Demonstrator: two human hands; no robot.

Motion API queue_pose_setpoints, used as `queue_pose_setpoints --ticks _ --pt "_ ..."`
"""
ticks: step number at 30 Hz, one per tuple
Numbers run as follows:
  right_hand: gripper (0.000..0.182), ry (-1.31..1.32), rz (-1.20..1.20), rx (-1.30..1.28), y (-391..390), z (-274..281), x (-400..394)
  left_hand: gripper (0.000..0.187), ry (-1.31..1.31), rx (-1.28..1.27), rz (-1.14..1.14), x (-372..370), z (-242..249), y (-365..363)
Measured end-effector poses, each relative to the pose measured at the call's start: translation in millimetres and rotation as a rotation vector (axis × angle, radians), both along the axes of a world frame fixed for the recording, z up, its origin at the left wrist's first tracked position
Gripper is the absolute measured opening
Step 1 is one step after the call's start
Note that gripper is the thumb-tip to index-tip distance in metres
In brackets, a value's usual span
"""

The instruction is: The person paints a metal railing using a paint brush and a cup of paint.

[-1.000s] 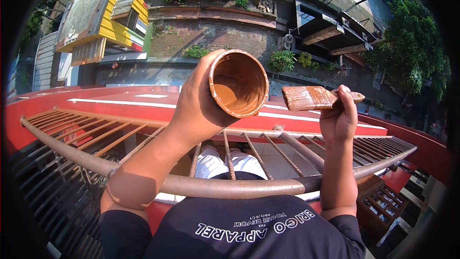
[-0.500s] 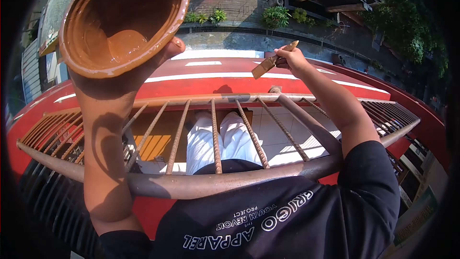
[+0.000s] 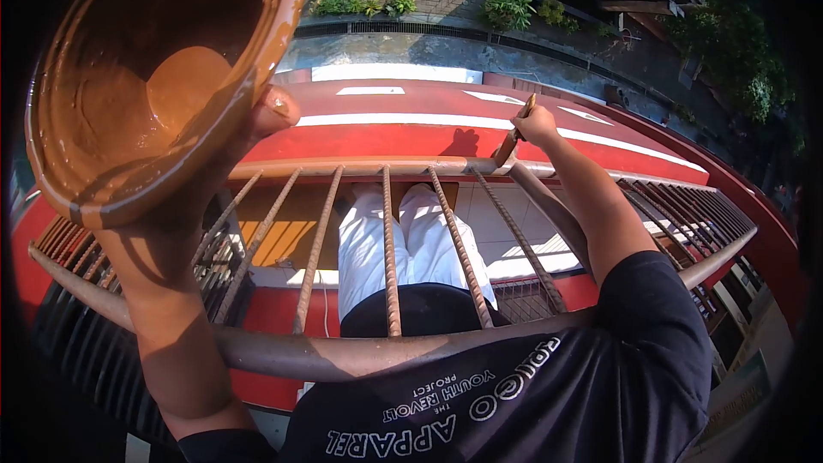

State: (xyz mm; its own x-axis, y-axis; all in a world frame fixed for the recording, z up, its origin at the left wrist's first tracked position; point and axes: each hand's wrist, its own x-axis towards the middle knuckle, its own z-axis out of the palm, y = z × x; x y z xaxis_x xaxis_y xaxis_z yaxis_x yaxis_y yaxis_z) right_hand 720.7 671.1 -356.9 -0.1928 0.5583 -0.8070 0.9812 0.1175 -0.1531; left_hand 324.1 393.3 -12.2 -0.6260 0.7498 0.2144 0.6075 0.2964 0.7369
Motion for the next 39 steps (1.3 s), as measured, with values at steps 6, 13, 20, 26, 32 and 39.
queue_pose_setpoints --ticks 6,13,20,26,32,39 --pt "0.025 0.098 0.442 0.153 -43 12 -42 0.076 0.022 -0.003 -0.009 -1 -2 4" --pt "0.022 0.359 0.192 -0.111 -119 29 -144 0.08 0.025 -0.016 -0.02 1 -2 7" --pt "0.027 0.014 0.358 0.191 -22 2 -21 0.08 0.074 -0.011 -0.026 -2 -3 1" --pt "0.025 0.03 0.458 -0.033 -56 19 -58 0.08 0.1 -0.082 -0.02 1 1 4" --pt "0.026 0.236 0.157 -0.137 -75 17 -103 0.068 -0.14 -0.038 -0.099 14 -2 5" --pt "0.023 -0.002 0.3 0.041 1 16 -11 0.079 0.142 -0.16 -0.01 1 1 2"
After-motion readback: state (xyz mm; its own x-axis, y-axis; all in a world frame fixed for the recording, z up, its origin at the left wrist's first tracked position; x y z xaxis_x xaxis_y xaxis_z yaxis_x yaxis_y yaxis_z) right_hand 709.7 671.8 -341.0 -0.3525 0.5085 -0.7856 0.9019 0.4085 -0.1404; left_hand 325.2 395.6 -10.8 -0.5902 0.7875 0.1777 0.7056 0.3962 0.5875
